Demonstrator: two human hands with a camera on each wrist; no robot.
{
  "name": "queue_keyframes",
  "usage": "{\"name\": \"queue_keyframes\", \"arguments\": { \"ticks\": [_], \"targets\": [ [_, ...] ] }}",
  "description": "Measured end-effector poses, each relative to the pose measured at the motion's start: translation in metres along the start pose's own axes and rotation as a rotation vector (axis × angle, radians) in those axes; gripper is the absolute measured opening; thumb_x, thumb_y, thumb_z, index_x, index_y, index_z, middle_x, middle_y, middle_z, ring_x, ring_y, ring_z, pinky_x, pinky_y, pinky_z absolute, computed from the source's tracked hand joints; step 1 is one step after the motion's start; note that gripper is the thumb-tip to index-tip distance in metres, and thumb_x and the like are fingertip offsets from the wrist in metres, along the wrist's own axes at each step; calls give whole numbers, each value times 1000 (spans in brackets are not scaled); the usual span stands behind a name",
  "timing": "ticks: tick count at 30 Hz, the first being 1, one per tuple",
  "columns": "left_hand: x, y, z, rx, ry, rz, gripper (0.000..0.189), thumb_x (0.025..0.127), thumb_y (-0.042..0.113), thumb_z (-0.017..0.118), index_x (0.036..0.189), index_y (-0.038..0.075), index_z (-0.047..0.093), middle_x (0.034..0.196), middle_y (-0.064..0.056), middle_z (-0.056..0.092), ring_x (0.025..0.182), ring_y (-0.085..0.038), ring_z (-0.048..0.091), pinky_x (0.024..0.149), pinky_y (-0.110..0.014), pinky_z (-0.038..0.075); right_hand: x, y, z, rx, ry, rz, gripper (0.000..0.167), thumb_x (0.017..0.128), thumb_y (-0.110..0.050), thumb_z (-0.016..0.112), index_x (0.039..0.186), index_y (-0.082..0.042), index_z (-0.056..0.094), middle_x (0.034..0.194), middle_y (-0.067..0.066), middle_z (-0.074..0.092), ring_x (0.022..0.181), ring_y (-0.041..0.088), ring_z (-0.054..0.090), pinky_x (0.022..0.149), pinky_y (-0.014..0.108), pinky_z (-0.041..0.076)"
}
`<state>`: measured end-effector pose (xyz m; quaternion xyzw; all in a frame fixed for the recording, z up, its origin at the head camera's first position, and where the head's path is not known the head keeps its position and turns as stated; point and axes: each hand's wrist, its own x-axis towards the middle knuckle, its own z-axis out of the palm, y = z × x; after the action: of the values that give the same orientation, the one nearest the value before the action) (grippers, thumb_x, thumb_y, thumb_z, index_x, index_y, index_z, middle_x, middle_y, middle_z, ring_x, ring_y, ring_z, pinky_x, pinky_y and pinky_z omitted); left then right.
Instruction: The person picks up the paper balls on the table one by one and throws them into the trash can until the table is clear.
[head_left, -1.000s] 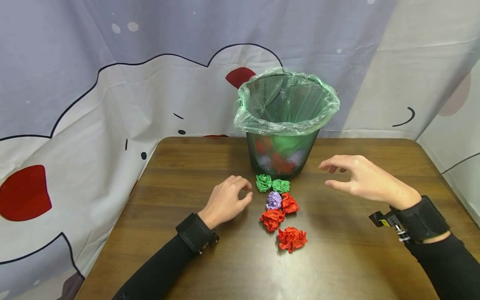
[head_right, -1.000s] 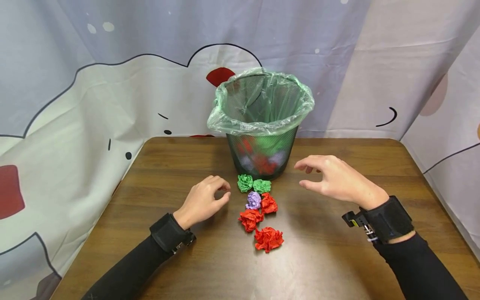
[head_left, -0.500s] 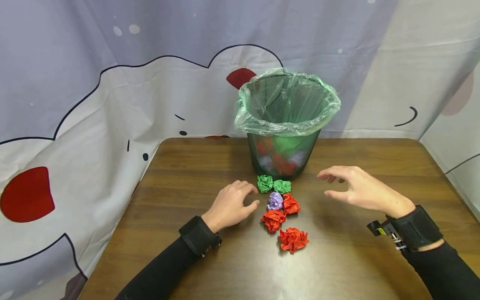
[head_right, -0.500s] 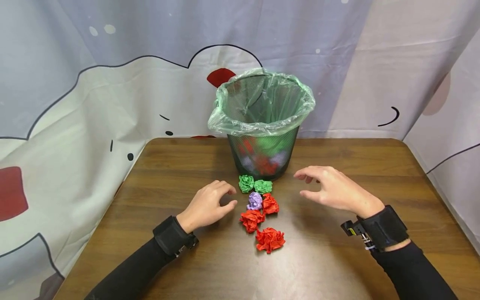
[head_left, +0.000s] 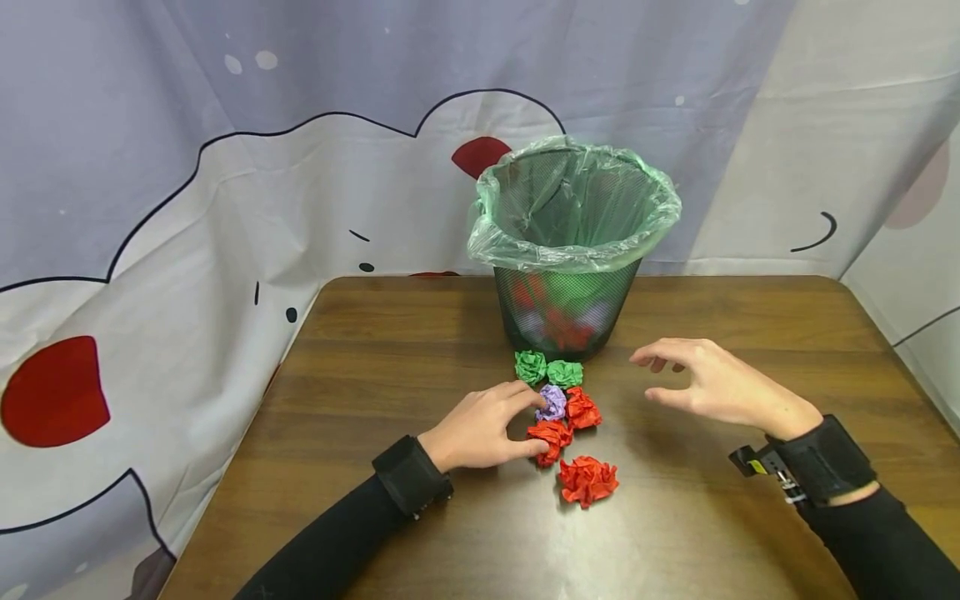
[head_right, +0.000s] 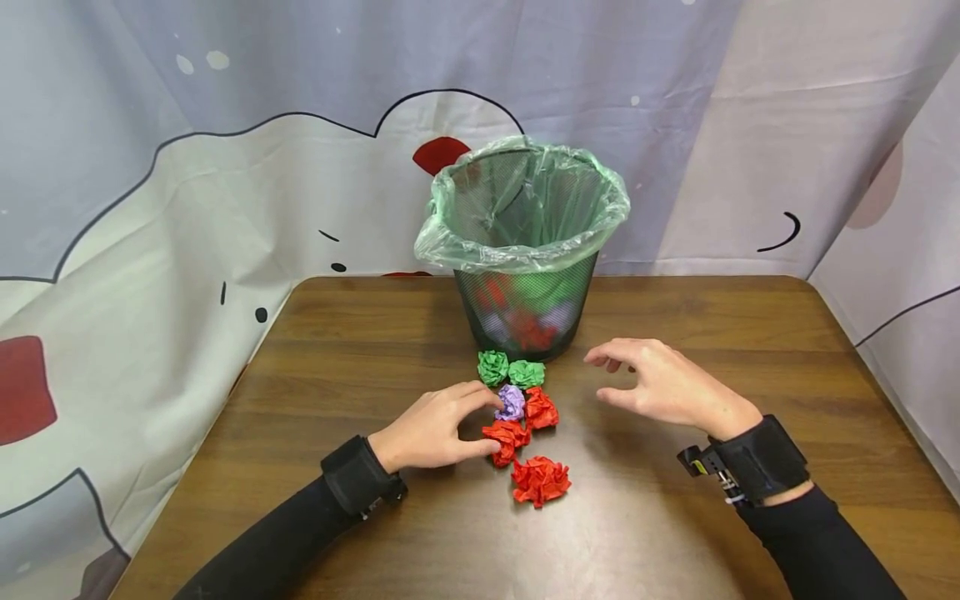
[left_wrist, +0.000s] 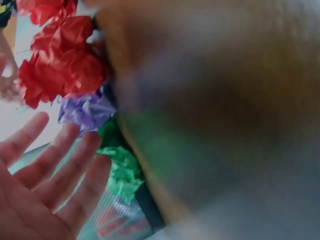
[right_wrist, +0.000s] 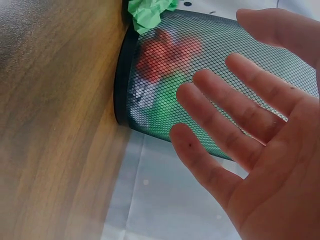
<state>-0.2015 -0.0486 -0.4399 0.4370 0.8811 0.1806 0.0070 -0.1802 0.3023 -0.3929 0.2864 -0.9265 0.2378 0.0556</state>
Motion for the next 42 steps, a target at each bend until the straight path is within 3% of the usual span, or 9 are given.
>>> {"name": "queue_keyframes", "arguments": {
  "ticks": [13, 25, 32, 42],
  "targets": [
    [3, 3, 12, 45, -45, 55, 46, 88, 54, 70, 126, 27, 65, 121, 10, 60, 102, -4, 62, 87, -28, 53, -4, 3, 6, 3, -3, 7, 40, 83, -19, 81, 122, -18, 69, 112, -8, 70, 96, 15, 65, 81, 40, 54],
    [3, 6, 11, -24, -79, 80, 43, 92, 40, 68, 131, 21, 64, 122, 8, 60, 104, -3, 60, 93, -25, 51, -6, 5, 8, 5, 2, 18, 40, 83, -20, 81, 121, -19, 69, 112, -8, 70, 96, 16, 66, 78, 33, 53],
    [1, 4, 9, -24, -30, 96, 42, 89, 35, 69, 128, 20, 64, 117, 10, 62, 100, -1, 59, 90, -22, 51, -7, 5, 9, 0, -2, 25, 39, 84, -21, 80, 121, -20, 69, 112, -9, 70, 96, 14, 65, 77, 32, 52],
    [-1, 3, -10, 12, 53, 76, 41, 89, 40, 66, 126, 23, 66, 119, 10, 66, 97, -2, 62, 82, -24, 52, -8, 5, 11, 19, -15, 36, 38, 86, -24, 79, 122, -22, 68, 113, -10, 69, 97, 14, 64, 77, 31, 52]
  ]
}}
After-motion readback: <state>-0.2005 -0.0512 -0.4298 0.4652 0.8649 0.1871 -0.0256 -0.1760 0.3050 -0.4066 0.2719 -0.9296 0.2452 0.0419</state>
